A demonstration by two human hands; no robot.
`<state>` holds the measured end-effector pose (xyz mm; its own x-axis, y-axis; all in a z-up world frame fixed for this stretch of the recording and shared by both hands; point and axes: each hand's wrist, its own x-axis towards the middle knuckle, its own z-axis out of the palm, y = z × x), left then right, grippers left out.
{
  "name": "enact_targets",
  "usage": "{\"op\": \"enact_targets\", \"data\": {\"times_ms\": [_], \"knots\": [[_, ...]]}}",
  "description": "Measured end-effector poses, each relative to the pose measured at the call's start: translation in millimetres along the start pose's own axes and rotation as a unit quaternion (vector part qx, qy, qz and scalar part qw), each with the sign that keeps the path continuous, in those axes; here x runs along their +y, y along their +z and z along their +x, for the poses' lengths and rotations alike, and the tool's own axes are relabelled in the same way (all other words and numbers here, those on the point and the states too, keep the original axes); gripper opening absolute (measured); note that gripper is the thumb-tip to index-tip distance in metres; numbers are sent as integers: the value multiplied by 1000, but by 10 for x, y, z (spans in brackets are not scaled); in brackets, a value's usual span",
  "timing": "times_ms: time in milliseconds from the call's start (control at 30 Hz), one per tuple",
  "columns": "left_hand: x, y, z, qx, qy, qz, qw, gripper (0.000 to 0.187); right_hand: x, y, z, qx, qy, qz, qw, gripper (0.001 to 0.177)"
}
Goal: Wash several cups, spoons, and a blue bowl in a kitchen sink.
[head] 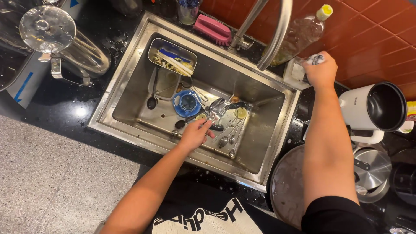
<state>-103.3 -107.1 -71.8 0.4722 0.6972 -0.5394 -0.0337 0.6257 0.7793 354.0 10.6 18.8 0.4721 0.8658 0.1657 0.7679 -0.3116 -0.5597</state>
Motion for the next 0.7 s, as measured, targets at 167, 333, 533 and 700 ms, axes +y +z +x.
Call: {"op": "enact_targets", "data": {"times_ms": [167,333,533,700], "knots": [[6,0,-26,12,4,9,1000,28,188,150,109,44,-10,31,999,8],[1,8,-4,12,-12,-3,1000,27,403,251,131,70,-22,71,995,4],[156,101,104,-2,-32,-12,999,24,-404,233,-594,22,200,416,887,30],[57,233,420,-5,9,-24,1000,27,-826,994,-1900,-84,262,628,728,25]]}}
